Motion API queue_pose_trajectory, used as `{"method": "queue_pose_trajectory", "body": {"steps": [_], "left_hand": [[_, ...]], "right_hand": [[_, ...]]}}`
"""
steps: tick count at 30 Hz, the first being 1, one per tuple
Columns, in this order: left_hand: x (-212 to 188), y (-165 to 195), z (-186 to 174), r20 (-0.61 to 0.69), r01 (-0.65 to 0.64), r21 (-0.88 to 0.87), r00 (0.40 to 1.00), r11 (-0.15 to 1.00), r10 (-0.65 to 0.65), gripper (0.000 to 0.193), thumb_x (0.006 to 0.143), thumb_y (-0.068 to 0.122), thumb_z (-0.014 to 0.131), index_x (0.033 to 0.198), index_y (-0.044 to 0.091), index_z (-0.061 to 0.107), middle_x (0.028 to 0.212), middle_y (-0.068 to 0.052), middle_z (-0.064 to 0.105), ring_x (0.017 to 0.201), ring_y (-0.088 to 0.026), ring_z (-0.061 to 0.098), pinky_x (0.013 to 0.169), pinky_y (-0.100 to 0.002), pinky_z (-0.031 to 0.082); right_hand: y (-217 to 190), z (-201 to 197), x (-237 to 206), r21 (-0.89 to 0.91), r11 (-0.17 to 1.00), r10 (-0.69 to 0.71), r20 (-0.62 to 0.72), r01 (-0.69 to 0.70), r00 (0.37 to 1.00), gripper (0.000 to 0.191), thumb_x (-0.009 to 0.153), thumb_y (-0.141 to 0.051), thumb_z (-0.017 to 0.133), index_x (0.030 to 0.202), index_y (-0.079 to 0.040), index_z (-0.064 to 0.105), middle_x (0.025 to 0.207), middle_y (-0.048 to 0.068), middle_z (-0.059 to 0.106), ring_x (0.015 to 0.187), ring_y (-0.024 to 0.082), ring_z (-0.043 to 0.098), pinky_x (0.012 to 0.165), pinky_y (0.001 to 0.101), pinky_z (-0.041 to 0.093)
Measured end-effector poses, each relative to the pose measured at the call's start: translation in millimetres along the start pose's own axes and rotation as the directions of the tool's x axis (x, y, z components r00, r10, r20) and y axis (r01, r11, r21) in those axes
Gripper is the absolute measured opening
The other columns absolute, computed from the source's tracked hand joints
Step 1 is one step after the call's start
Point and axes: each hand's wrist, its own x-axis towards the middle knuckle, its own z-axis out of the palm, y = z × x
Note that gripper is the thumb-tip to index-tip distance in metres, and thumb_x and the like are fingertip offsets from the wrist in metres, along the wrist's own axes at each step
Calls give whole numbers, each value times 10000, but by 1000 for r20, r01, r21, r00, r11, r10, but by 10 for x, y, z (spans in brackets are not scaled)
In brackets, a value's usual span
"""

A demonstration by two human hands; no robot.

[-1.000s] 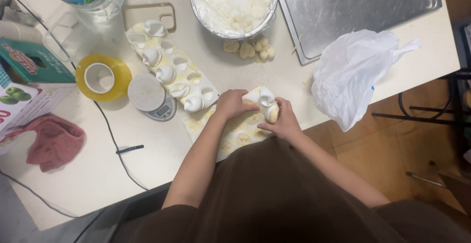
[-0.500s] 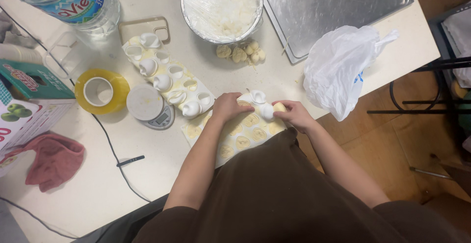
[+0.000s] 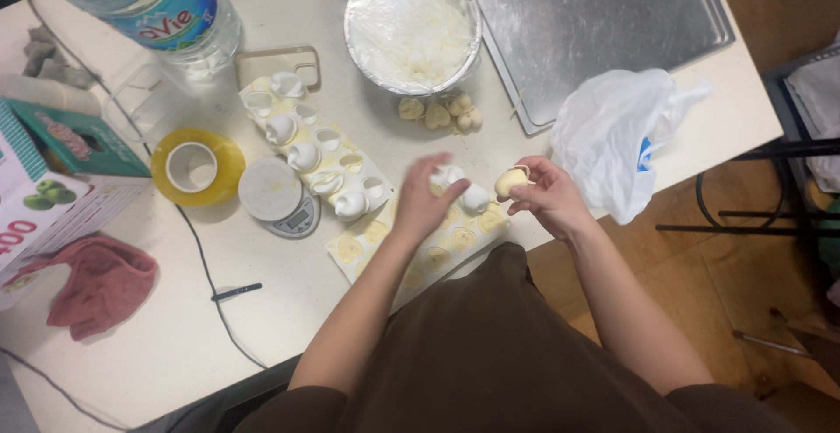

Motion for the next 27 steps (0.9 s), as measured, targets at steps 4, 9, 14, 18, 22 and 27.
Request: {"method": "queue_pose_trajectory", "body": {"steps": [4, 9, 14, 18, 22, 27], "left_hand": [[14, 309, -8, 426, 447, -353, 859, 822, -284, 464, 909, 334, 741, 1245, 17, 705, 1049, -65, 775, 853, -138, 688, 777, -295, 568], [71, 403, -112, 427, 533, -552, 841, 641, -332, 406, 925, 255, 765, 1197, -43, 717, 999, -109, 775, 854, -119, 710, 775, -278, 572], [108, 319, -152, 435, 604, -650, 793, 462, -426, 368, 955, 237, 713, 1197, -40, 719, 1030, -101, 760, 836, -137, 698, 781, -290, 585], [150, 216, -149, 387, 564, -769, 785, 299, -484, 374, 978, 266, 691, 1193, -40, 713, 1011, -100, 745, 866, -155, 709, 813, -325, 608], [193, 143, -136, 363, 529, -819, 778, 223, -512, 385, 992, 273, 697, 1208, -46, 702, 1004, -100, 730, 873, -170, 703, 832, -337, 607], [267, 88, -151, 406, 563, -794, 772, 229, -489, 397, 981, 278, 692, 1222, -37, 694, 1047, -108, 749, 891, -167, 709, 831, -326, 604]], "right_hand": [[-110, 258, -5, -109, 993, -44, 87, 53, 995, 413, 899, 21, 715, 1295, 10, 598, 1138, 115, 675, 928, 233, 710, 720, 371, 582], [-194, 411, 74, -41, 999, 26, 72, -23, 997, 248, 964, -100, 645, 1190, 0, 628, 1115, 94, 698, 962, 197, 726, 748, 404, 648], [-188, 441, 227, -18, 997, 72, 51, -71, 996, 162, 1009, -124, 613, 1094, 11, 639, 1017, 99, 716, 914, 214, 731, 706, 398, 641], [-142, 458, 371, -21, 1000, 18, 62, -17, 998, 147, 1039, -114, 627, 1092, 23, 637, 947, 102, 689, 864, 223, 717, 738, 404, 646], [-126, 524, 530, -1, 1000, -12, 84, 12, 996, 131, 1020, -81, 644, 1093, 27, 632, 953, 108, 683, 874, 230, 721, 771, 418, 657], [-139, 613, 668, 61, 992, 108, 48, -111, 993, 231, 995, -149, 594, 1147, 8, 667, 1035, 114, 736, 898, 211, 732, 705, 374, 641]]}}
